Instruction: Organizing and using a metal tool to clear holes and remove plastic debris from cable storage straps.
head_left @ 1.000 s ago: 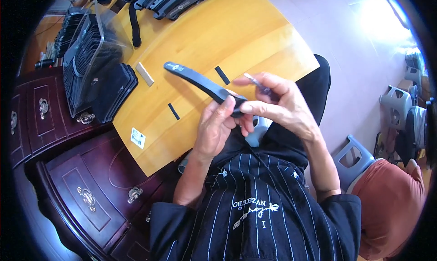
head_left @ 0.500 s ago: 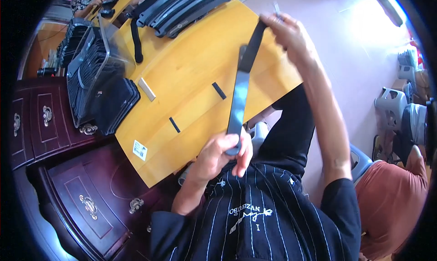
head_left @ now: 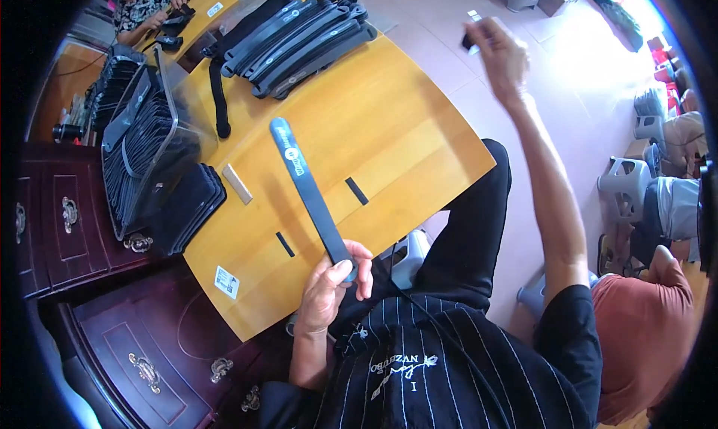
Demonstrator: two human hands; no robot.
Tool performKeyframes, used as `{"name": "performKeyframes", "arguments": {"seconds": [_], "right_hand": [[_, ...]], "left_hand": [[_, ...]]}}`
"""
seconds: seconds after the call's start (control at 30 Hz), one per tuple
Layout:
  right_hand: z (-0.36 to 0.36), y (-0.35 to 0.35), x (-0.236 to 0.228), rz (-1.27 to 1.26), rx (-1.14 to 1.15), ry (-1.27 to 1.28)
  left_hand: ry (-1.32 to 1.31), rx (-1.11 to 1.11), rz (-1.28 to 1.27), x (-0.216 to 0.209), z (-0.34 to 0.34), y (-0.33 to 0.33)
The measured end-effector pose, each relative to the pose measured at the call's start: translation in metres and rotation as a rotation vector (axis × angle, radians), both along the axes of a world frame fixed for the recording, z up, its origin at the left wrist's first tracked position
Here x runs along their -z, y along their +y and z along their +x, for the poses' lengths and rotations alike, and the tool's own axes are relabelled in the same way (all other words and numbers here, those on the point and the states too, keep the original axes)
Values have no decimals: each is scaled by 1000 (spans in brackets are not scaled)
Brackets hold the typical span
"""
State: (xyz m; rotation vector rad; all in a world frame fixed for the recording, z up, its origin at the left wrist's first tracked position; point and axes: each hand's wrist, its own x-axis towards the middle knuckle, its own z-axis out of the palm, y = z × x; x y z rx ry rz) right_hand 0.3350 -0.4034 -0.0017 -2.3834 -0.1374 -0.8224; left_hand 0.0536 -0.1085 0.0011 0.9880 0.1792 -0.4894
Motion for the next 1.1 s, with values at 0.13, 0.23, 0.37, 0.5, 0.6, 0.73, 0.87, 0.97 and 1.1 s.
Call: {"name": "performKeyframes", "arguments": {"seconds": [0.13,0.23,0.37,0.5,0.6,0.73,0.87,0.97,1.1], "right_hand": [[-29,52,16,-230,-170,-4],[-50,90,19,-205,-313,135],[-57,115,32,-147,-365,182],[-59,142,41,-90,-384,227],[-59,160,44,-57,-397,243],[-55,180,51,-25,-402,269],[-54,186,54,-24,-380,285],[-55,183,50,-22,-404,336],[-74,173,36,107,-410,365]], "left_hand": [[-29,-82,-19,0,10,-4],[-37,-137,10,10,8,1],[-30,-200,-15,14,9,5],[-11,-220,29,13,8,10],[-38,-223,56,17,6,12],[-134,-223,-3,24,3,16],[-157,-243,-12,23,1,19],[-142,-245,13,18,2,17],[-166,-325,-1,20,6,14]]}}
